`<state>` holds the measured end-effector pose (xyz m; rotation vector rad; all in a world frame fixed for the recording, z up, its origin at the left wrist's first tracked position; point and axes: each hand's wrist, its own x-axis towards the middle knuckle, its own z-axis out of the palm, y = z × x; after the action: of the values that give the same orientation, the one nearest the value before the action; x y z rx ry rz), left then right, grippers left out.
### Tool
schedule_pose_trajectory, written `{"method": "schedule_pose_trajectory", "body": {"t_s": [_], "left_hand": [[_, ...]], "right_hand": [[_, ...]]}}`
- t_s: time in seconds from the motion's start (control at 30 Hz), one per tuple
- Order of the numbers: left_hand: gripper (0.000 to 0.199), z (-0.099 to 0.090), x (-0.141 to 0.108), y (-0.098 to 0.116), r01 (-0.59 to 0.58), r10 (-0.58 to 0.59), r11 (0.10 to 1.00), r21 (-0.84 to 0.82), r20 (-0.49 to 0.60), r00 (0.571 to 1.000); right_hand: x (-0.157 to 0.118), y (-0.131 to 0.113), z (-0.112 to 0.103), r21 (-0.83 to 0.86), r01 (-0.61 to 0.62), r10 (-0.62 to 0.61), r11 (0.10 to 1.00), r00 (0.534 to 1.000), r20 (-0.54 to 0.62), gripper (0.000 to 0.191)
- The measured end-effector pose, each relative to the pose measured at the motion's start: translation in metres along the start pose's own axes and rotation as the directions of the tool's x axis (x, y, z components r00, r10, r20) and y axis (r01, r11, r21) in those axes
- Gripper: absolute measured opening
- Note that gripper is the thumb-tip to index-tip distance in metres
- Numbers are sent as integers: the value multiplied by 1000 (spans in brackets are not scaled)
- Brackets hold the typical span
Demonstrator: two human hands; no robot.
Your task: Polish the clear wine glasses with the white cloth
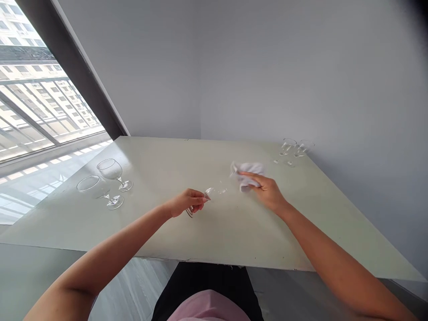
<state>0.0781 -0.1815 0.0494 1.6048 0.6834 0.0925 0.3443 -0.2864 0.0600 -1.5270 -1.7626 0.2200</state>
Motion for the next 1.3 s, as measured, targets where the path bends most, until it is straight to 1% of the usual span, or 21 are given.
{"method": "schedule_pose_trajectory", "body": {"t_s": [0.07,0.1,0.17,0.2,0.27,0.3,0.33,0.4,0.47,0.53,0.57,0.63,0.67,0.73,0.8,0.87,0.93,1.07,1.17,1.23,1.3], "left_hand": [[31,3,0,0,29,-15,993,113,-120,993],[30,6,1,1,46,-14,982,184,-172,985],[26,12,3,3,55,45,922,383,-247,968],[22,16,4,4,45,106,865,500,-269,957],[19,24,5,5,-7,282,694,720,-263,923],[19,27,5,5,-36,377,596,802,-241,894],[20,30,4,4,-60,465,506,860,-213,859],[18,32,2,3,-105,611,366,925,-153,777],[17,32,-1,3,-138,695,310,941,-126,708],[23,32,-2,2,-164,727,333,929,-142,671],[29,32,-2,1,-174,726,364,915,-162,668],[40,32,0,0,-182,708,439,880,-215,673],[43,33,3,-1,-183,697,478,859,-245,673],[45,37,9,-2,-171,675,551,817,-316,667],[44,40,17,-2,-147,647,621,770,-398,650],[44,44,25,-1,-122,603,700,704,-491,629],[45,47,33,2,-125,555,775,619,-574,601],[48,55,48,7,-199,534,833,515,-659,530],[52,65,55,9,-235,530,847,478,-712,461],[55,69,55,9,-236,513,857,457,-724,461],[53,65,52,9,-223,501,862,456,-695,515]], "right_hand": [[-2,-10,-1,-61,-30,24,998,994,-103,34],[-4,-19,0,-118,10,-21,993,995,-93,35],[-7,-40,7,-233,165,-161,958,986,36,36],[-8,-51,12,-263,246,-221,933,968,123,37],[-8,-67,22,-235,345,-282,909,922,264,37],[-5,-71,26,-178,351,-290,919,909,298,34],[-2,-73,29,-106,324,-280,940,910,305,30],[8,-69,30,58,185,-193,981,941,276,29],[19,-58,27,247,-28,-46,969,956,290,29],[29,-46,25,437,-274,96,857,917,388,30],[32,-41,27,522,-390,154,759,886,438,29],[35,-32,35,680,-542,279,493,839,467,24],[36,-30,41,755,-556,345,347,825,448,20],[35,-30,55,873,-475,469,108,799,377,14],[35,-36,67,939,-343,535,-13,791,297,14],[34,-45,76,973,-228,547,-25,812,205,16],[34,-55,83,989,-148,533,16,838,117,20],[29,-71,95,975,-68,490,214,870,-47,24],[24,-73,102,933,-121,433,340,901,-40,28],[23,-67,103,909,-192,405,369,914,29,31],[23,-57,103,890,-251,421,381,904,74,31]]}}
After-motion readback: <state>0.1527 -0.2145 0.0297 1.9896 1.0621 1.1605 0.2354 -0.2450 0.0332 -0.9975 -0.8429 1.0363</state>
